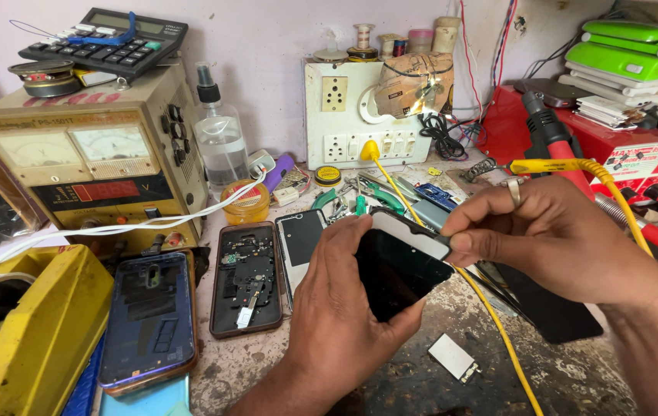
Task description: The person uses a screwdriver to work on a disassembled smartphone on a cluttered repair bench, then picks up a replacement screen panel, peels its protective film, and aligns and presses the new screen onto the phone frame, handling the panel and phone repeatedly to fit it.
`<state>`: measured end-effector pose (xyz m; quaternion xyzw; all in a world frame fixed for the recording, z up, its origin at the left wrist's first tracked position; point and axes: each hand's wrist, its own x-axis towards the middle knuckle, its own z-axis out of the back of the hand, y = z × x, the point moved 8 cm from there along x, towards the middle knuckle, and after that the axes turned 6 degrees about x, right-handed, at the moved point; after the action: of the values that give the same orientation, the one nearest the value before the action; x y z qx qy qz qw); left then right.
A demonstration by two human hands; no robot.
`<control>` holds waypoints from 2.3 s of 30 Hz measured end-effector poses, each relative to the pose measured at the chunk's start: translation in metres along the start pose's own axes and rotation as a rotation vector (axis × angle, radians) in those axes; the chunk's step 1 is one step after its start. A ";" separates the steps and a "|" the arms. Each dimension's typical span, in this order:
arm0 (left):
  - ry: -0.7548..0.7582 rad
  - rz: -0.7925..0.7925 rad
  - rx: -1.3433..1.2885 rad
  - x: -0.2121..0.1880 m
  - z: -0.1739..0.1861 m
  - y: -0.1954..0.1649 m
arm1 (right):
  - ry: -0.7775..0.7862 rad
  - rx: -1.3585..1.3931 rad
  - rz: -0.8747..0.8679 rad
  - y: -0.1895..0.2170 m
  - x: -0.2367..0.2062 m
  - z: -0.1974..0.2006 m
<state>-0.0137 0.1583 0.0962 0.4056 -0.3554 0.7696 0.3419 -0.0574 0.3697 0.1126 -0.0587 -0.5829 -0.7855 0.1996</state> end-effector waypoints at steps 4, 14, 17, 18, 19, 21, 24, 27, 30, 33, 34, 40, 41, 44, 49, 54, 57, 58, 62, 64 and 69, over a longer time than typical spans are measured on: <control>-0.004 -0.037 0.001 0.001 0.000 -0.003 | 0.101 -0.049 0.053 0.011 0.001 -0.007; 0.072 0.007 0.025 0.000 -0.003 -0.003 | 0.139 -0.296 0.168 0.042 -0.008 -0.019; 0.111 0.009 0.061 0.000 -0.004 -0.004 | 0.112 -0.423 0.239 0.049 -0.007 -0.020; 0.111 -0.005 0.065 0.001 -0.004 -0.005 | 0.068 -0.511 0.232 0.050 -0.007 -0.018; 0.110 -0.018 0.068 0.001 -0.004 -0.006 | 0.066 -0.519 0.266 0.053 -0.007 -0.019; 0.101 -0.035 0.087 0.002 -0.004 -0.008 | 0.063 -0.534 0.339 0.060 -0.009 -0.023; 0.094 -0.049 0.101 0.002 -0.004 -0.010 | 0.003 -0.583 0.430 0.068 -0.015 -0.026; 0.090 -0.063 0.113 0.003 -0.004 -0.012 | 0.029 -0.561 0.470 0.069 -0.019 -0.029; 0.076 -0.056 0.153 0.003 -0.002 -0.015 | 0.079 -0.575 0.390 0.062 -0.015 -0.026; 0.037 -0.090 0.186 0.006 0.003 -0.021 | 0.145 -0.504 0.396 0.062 -0.013 -0.028; 0.024 -0.107 0.195 0.006 0.006 -0.024 | 0.171 -0.484 0.421 0.064 -0.013 -0.030; 0.048 -0.098 0.222 0.011 0.010 -0.026 | 0.259 -0.468 0.517 0.081 -0.014 -0.045; 0.039 -0.090 0.228 0.012 0.011 -0.026 | 0.253 -0.494 0.522 0.082 -0.013 -0.046; 0.000 -0.065 0.255 0.013 0.017 -0.027 | 0.208 -0.530 0.506 0.078 -0.011 -0.047; -0.012 0.048 0.201 0.016 0.029 -0.012 | -0.020 -0.255 0.309 0.052 -0.010 -0.022; -0.089 -0.039 0.284 0.021 0.036 -0.012 | 0.005 -0.500 -0.275 -0.030 0.003 -0.027; -0.069 -0.021 0.233 0.022 0.033 -0.009 | 0.136 -0.638 -0.195 -0.043 0.001 -0.041; -0.053 -0.003 0.204 0.022 0.031 -0.008 | 0.106 -0.727 -0.258 -0.050 0.000 -0.037; -0.078 -0.022 0.200 0.022 0.029 -0.012 | -0.065 -0.355 0.030 -0.024 -0.003 -0.036; -0.087 -0.033 0.210 0.022 0.029 -0.014 | -0.090 -0.136 0.370 0.007 -0.010 -0.038; -0.080 -0.014 0.173 0.024 0.029 -0.010 | 0.039 -0.368 0.670 0.039 -0.015 -0.061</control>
<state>-0.0049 0.1453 0.1315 0.4664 -0.2981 0.7781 0.2968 -0.0203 0.3069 0.1233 -0.2659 -0.3768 -0.7692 0.4424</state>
